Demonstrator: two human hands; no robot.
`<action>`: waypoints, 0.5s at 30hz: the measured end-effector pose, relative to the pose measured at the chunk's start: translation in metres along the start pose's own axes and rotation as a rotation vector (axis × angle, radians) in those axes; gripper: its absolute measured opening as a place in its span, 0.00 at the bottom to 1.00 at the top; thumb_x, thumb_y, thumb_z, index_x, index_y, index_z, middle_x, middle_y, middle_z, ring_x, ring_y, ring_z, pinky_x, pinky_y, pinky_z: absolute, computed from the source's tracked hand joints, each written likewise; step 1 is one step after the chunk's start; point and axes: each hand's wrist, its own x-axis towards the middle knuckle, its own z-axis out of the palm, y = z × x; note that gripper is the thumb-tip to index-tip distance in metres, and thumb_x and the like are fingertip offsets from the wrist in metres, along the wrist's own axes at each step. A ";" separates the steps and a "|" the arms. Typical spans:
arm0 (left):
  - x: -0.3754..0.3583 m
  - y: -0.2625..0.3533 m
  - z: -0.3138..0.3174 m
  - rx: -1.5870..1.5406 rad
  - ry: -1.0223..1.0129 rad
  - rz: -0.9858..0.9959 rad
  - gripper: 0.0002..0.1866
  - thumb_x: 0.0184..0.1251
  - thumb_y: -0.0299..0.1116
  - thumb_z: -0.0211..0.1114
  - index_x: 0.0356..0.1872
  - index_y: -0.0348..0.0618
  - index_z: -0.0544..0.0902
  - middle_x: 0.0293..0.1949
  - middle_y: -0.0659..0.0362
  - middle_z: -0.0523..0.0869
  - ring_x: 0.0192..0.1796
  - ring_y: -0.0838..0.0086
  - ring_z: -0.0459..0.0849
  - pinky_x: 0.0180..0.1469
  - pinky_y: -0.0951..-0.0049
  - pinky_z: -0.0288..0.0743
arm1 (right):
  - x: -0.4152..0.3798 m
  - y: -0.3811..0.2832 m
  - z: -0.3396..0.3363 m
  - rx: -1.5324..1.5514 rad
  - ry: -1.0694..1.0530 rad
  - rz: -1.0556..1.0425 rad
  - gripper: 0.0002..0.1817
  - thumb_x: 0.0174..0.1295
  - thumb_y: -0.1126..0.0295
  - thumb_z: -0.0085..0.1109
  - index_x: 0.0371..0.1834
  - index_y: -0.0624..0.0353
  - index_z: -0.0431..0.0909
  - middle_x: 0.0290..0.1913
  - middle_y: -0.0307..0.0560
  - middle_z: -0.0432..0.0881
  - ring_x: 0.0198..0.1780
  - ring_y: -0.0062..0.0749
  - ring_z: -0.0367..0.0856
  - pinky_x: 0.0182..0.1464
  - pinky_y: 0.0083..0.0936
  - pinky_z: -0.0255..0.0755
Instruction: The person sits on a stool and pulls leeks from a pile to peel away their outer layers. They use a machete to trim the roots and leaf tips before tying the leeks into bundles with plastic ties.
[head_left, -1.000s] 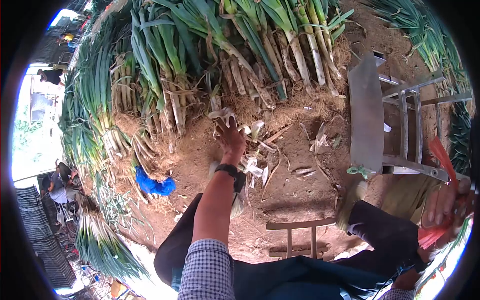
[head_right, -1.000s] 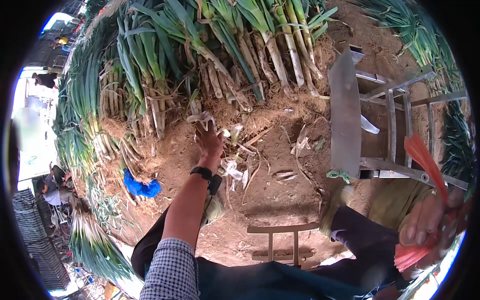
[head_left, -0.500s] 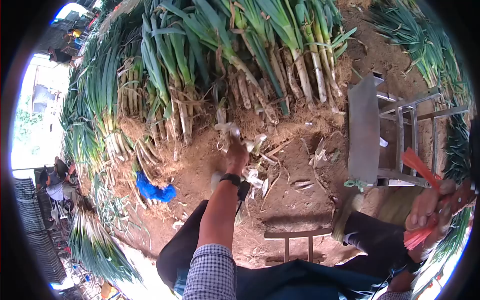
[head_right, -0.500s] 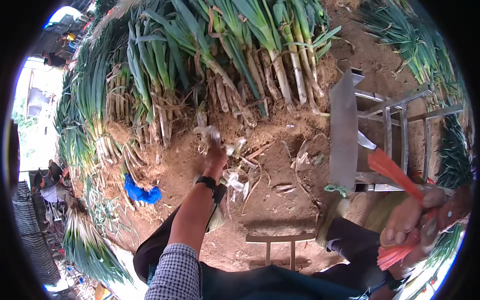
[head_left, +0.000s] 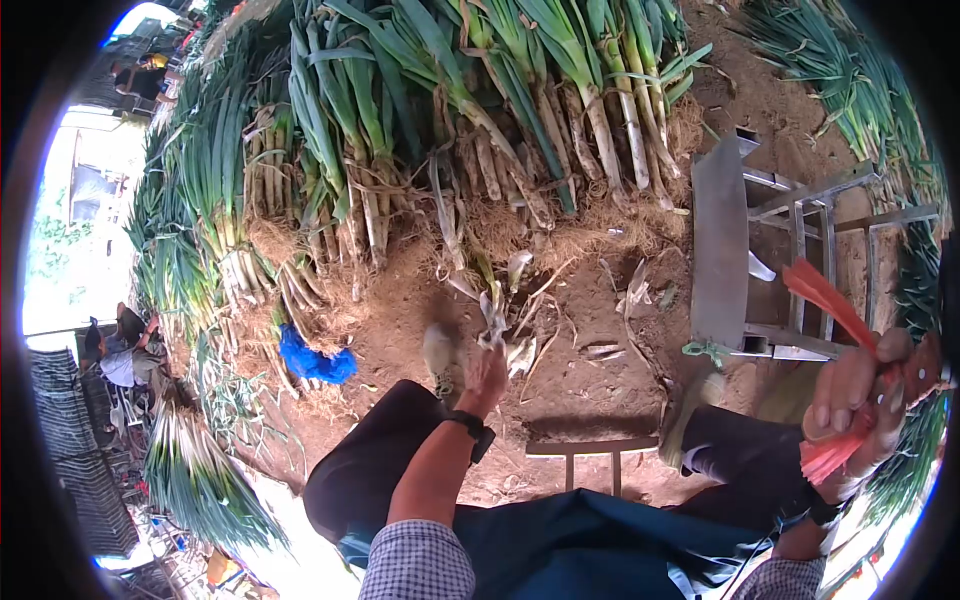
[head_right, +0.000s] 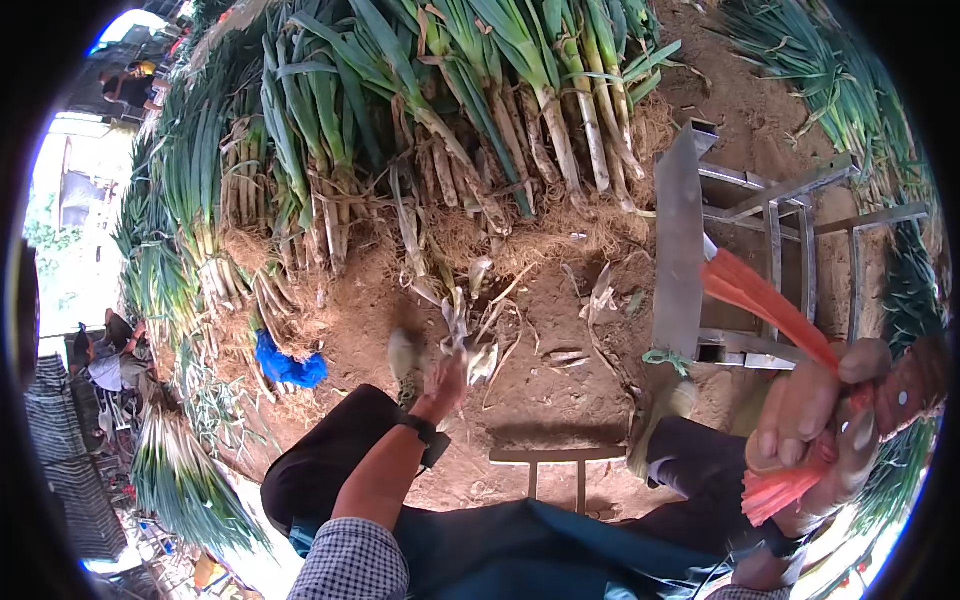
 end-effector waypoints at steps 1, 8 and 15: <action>-0.005 0.015 -0.014 0.029 0.178 0.059 0.29 0.71 0.55 0.51 0.60 0.39 0.74 0.54 0.38 0.80 0.58 0.45 0.79 0.57 0.45 0.71 | 0.002 0.001 0.002 -0.004 -0.004 -0.010 0.21 0.70 0.62 0.59 0.57 0.61 0.62 0.25 0.45 0.70 0.22 0.34 0.73 0.21 0.27 0.72; 0.080 0.083 -0.055 -0.081 0.486 -0.246 0.63 0.54 0.73 0.62 0.77 0.36 0.44 0.77 0.37 0.49 0.75 0.38 0.54 0.70 0.38 0.55 | 0.001 -0.012 -0.028 0.024 -0.041 0.067 0.21 0.71 0.64 0.58 0.60 0.58 0.61 0.29 0.50 0.73 0.25 0.39 0.76 0.23 0.28 0.75; 0.096 0.116 -0.027 -0.018 0.611 -0.046 0.43 0.65 0.52 0.61 0.75 0.42 0.56 0.71 0.39 0.63 0.71 0.45 0.63 0.71 0.40 0.52 | 0.026 -0.008 -0.049 0.004 -0.273 0.078 0.20 0.74 0.66 0.51 0.61 0.65 0.58 0.32 0.51 0.75 0.27 0.34 0.78 0.29 0.30 0.79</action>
